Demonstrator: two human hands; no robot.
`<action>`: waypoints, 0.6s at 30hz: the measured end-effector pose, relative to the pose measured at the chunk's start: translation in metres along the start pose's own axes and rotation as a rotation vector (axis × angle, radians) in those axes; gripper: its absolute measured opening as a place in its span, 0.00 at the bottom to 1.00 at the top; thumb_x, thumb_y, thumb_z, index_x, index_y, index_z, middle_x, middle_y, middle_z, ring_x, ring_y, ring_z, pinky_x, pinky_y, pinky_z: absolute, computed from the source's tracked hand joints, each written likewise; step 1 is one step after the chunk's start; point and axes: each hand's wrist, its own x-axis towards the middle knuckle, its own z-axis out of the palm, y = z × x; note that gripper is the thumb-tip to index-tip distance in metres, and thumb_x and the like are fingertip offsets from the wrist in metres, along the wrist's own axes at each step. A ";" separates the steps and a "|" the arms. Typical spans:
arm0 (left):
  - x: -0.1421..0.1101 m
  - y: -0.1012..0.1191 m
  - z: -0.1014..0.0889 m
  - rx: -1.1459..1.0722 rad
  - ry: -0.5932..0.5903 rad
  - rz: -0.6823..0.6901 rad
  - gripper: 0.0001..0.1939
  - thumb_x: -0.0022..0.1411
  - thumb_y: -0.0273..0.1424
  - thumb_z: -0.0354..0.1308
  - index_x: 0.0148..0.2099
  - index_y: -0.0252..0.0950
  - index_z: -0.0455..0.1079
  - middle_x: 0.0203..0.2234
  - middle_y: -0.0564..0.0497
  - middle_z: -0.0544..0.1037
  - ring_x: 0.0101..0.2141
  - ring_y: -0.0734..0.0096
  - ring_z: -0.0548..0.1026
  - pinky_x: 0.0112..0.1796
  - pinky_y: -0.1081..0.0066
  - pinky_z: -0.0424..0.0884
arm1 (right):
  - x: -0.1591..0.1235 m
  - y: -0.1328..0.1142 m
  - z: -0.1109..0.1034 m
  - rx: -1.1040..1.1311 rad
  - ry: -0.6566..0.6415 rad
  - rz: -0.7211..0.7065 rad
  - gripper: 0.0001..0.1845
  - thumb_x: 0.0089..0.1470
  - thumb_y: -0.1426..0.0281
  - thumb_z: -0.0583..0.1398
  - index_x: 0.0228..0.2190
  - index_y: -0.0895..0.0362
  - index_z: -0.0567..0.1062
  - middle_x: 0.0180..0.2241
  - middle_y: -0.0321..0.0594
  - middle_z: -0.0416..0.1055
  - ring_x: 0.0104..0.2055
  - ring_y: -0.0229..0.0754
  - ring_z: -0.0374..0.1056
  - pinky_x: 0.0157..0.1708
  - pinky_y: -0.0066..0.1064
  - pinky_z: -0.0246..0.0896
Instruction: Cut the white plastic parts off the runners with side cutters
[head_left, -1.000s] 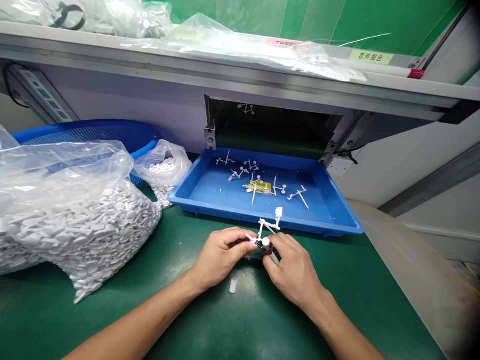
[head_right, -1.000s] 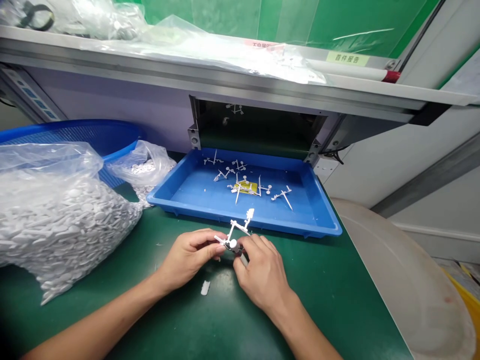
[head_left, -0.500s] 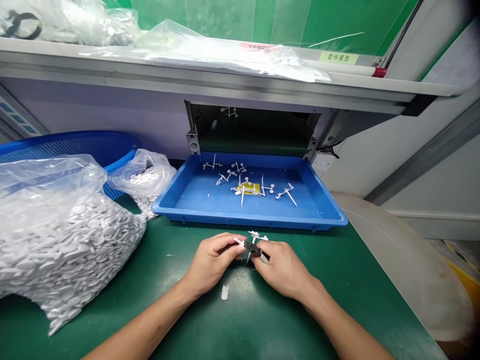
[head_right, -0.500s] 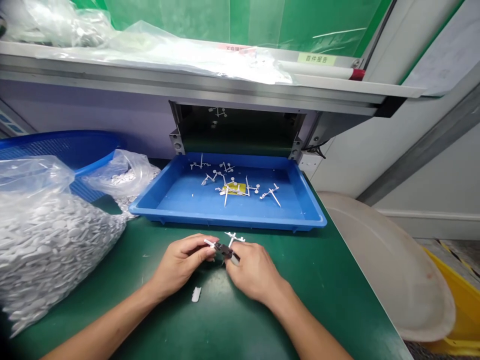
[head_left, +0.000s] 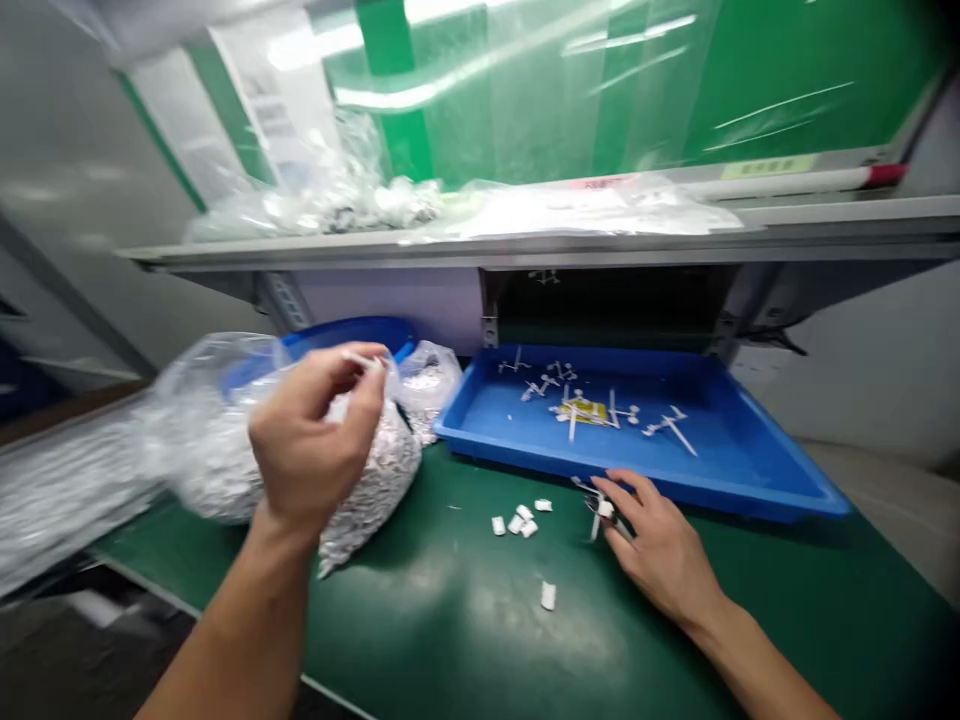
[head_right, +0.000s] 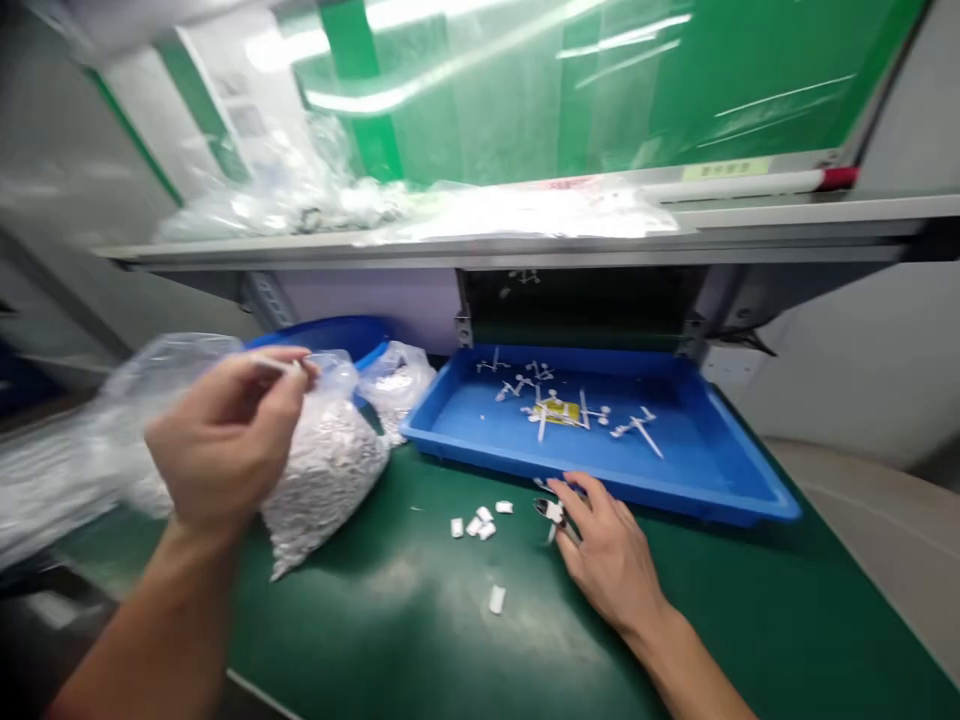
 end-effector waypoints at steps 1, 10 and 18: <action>0.019 -0.012 -0.020 0.150 0.012 -0.030 0.12 0.63 0.34 0.55 0.47 0.38 0.74 0.40 0.50 0.79 0.39 0.66 0.76 0.43 0.70 0.70 | -0.001 0.001 0.005 -0.049 -0.026 -0.029 0.24 0.56 0.68 0.55 0.55 0.49 0.67 0.53 0.42 0.64 0.46 0.48 0.67 0.44 0.39 0.63; 0.057 -0.063 -0.066 0.625 -0.511 -0.204 0.16 0.62 0.43 0.53 0.40 0.39 0.78 0.38 0.51 0.81 0.41 0.59 0.76 0.40 0.70 0.67 | -0.003 0.012 0.009 -0.215 -0.074 -0.018 0.19 0.55 0.70 0.57 0.49 0.52 0.71 0.42 0.42 0.71 0.40 0.48 0.66 0.40 0.38 0.58; 0.056 -0.061 -0.015 0.743 -0.455 -0.266 0.13 0.58 0.39 0.59 0.41 0.37 0.77 0.28 0.55 0.76 0.36 0.61 0.76 0.43 0.63 0.70 | 0.004 0.011 0.002 -0.042 -0.082 0.124 0.13 0.54 0.72 0.58 0.42 0.52 0.74 0.37 0.38 0.73 0.39 0.45 0.67 0.41 0.35 0.59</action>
